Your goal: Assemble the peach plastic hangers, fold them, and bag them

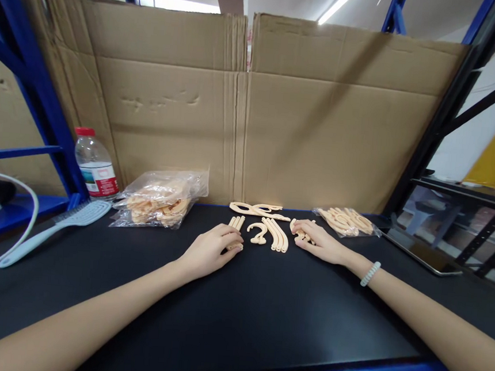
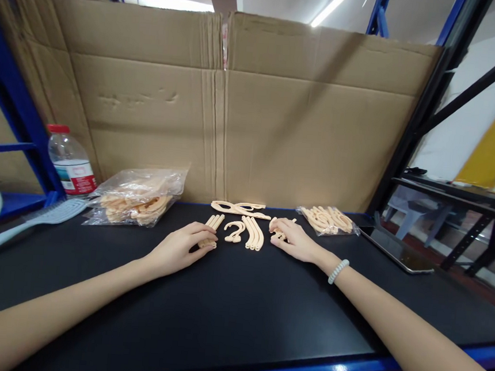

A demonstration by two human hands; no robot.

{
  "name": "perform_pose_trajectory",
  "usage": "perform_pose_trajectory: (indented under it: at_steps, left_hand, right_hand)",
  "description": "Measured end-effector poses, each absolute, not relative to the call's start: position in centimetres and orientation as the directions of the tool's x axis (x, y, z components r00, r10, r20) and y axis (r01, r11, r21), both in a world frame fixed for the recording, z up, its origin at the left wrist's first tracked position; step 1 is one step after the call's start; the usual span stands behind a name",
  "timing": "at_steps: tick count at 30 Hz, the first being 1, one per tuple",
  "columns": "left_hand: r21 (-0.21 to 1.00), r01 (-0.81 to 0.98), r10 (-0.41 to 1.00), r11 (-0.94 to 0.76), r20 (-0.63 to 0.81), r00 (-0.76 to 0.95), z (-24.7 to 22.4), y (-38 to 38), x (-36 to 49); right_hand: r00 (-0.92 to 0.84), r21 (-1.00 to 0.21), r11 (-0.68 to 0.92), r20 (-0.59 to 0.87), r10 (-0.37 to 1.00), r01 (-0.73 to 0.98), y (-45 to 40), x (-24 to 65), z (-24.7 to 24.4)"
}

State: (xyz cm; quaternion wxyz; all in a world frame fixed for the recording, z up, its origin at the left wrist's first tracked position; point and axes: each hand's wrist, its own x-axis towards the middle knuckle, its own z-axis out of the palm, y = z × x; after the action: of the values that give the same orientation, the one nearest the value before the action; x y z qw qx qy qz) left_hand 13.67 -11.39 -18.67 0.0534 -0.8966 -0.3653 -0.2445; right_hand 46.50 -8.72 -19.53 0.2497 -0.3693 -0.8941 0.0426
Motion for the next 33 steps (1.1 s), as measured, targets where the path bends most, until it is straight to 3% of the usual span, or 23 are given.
perform_pose_trajectory:
  at_steps: [7,13,16,21,26,33]
  left_hand:
    - [0.103,0.669,0.622,-0.736,0.492,0.609,-18.7,-11.3,13.6]
    - [0.056,0.612,0.532,-0.789,0.561,0.634,-18.1,-11.8,14.0]
    - [0.012,0.535,0.449,-0.845,0.561,0.696,-17.6,-12.8,14.7]
    - [-0.1,0.412,0.316,-0.906,0.491,0.812,-17.2,-14.0,15.3]
    - [-0.085,0.42,0.331,-0.903,0.486,0.809,-16.9,-14.2,15.2]
    - [-0.075,0.404,0.324,-0.912,0.473,0.819,-17.1,-14.1,15.1]
  right_hand:
    - [-0.572,-0.274,0.735,0.483,0.663,0.621,-8.0,46.9,-20.0]
    - [-0.405,-0.312,0.671,0.604,0.687,0.673,-7.7,46.8,-18.7]
    - [-0.397,-0.301,0.622,0.555,0.731,0.723,-6.5,46.3,-17.6]
    - [-0.535,-0.241,0.667,0.436,0.724,0.705,-2.3,44.0,-16.1]
    - [-0.635,-0.204,0.705,0.317,0.704,0.68,1.6,41.8,-15.4]
    - [-0.645,-0.217,0.687,0.235,0.727,0.694,3.1,41.0,-15.3]
